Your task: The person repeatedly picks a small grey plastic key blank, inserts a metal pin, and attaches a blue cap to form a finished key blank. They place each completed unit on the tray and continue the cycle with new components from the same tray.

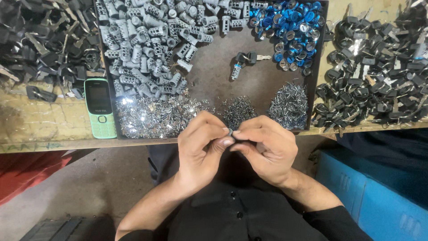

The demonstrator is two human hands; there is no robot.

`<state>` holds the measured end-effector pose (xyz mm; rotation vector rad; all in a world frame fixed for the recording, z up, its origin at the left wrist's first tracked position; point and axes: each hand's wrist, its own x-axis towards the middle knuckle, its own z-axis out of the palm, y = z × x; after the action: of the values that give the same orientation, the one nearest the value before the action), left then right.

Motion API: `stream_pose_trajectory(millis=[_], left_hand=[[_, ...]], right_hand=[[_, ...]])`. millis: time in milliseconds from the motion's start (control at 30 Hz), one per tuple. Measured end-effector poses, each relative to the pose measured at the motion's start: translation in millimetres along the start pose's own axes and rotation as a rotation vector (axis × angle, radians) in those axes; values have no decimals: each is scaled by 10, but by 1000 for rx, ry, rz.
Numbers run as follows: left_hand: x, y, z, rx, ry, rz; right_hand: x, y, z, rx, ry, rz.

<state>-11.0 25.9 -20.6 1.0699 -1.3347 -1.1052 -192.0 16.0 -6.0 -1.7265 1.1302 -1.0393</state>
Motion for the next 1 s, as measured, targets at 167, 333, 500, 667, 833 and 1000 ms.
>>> stream_pose_trajectory(millis=[167,333,500,667,833,1000], left_hand=[[38,54,-62,70,-108,-12],[97,112,-56,107,-106,19],[99,140,-123,65,-101,-53],[53,112,-160,45,-80,-66],[33,60,-160,46,-131,54],[77,13,-167,70,-136,158]], right_hand=[[-15,-13,4,-78,6,-50],[-1,6,-8,-87,17,-49],[44,15,-53,103,-78,69],[64,32,-36,426,-139,216],[44,47,-48,526,-100,284],[37,57,-77,524,-112,247]])
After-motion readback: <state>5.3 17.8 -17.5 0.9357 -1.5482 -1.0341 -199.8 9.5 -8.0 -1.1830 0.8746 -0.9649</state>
